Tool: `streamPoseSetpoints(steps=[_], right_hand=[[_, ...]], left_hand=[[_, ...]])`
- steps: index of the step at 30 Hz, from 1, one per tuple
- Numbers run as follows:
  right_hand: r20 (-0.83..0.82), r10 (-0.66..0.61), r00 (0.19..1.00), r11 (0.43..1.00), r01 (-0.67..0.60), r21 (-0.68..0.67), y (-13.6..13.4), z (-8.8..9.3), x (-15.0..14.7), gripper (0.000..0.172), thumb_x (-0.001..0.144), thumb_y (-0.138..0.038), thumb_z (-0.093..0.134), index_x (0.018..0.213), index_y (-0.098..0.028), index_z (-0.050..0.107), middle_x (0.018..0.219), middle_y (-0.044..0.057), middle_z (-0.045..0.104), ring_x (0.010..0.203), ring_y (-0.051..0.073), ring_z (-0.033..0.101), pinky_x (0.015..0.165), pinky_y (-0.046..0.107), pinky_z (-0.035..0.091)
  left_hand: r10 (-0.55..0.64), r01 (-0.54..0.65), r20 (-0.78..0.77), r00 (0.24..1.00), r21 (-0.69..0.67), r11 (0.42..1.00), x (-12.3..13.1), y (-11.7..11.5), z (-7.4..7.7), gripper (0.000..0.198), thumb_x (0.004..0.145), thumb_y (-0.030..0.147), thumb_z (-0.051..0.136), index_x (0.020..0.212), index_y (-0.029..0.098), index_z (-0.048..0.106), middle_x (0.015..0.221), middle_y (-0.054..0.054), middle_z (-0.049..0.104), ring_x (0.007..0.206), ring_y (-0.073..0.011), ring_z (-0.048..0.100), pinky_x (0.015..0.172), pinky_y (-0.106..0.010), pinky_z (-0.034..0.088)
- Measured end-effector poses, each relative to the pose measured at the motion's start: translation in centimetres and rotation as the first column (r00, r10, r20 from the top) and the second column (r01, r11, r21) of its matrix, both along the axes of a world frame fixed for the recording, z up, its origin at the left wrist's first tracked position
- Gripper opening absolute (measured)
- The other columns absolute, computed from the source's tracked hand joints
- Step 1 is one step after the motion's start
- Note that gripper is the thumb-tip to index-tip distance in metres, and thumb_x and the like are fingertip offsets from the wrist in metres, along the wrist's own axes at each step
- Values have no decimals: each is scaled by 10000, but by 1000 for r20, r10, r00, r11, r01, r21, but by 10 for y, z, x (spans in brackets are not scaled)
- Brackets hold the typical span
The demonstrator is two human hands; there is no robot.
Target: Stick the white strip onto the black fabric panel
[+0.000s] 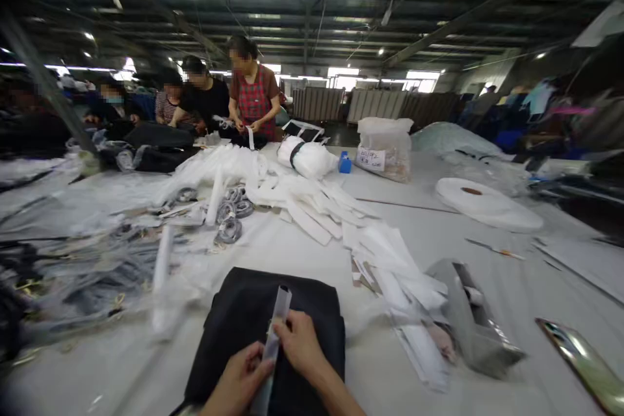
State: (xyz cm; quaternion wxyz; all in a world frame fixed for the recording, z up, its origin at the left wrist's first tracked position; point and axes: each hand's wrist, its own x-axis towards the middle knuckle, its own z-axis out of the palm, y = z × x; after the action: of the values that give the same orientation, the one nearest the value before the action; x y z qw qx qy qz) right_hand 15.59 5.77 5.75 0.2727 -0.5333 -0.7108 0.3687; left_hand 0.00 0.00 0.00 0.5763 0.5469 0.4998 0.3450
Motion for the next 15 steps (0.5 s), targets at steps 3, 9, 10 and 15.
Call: streamPoseSetpoints(steps=[3,9,10,15], right_hand=[[21,9,1000,1000,-10,20,4,-4,-7,221,807,-203,483,591,-181,440,571,-35,468,565,114,436,506,220,278],[150,-1,989,996,-12,84,3,-7,-13,220,854,-195,477,635,-183,497,630,-1,535,613,154,505,596,262,329],[173,-7,985,995,-10,98,3,-6,-13,206,853,-195,489,648,-181,512,663,15,550,650,170,523,628,273,342],[322,22,947,994,-54,91,7,8,-12,89,807,-199,590,721,-179,598,838,60,610,807,202,569,695,278,360]], left_hand=[[19,-18,23,1000,-13,1000,3,-2,-3,464,755,620,564,764,159,517,635,52,393,607,-105,344,561,-238,269],[77,-77,6,997,-37,996,5,-2,-18,489,738,669,540,728,181,503,634,40,413,603,-114,366,565,-238,297],[91,-91,-2,996,-39,995,5,-2,-21,490,737,672,536,719,184,496,625,42,404,593,-111,356,560,-239,293],[119,-120,-20,993,-34,992,7,0,-31,494,728,673,542,684,187,469,607,47,378,568,-103,326,547,-247,276]])
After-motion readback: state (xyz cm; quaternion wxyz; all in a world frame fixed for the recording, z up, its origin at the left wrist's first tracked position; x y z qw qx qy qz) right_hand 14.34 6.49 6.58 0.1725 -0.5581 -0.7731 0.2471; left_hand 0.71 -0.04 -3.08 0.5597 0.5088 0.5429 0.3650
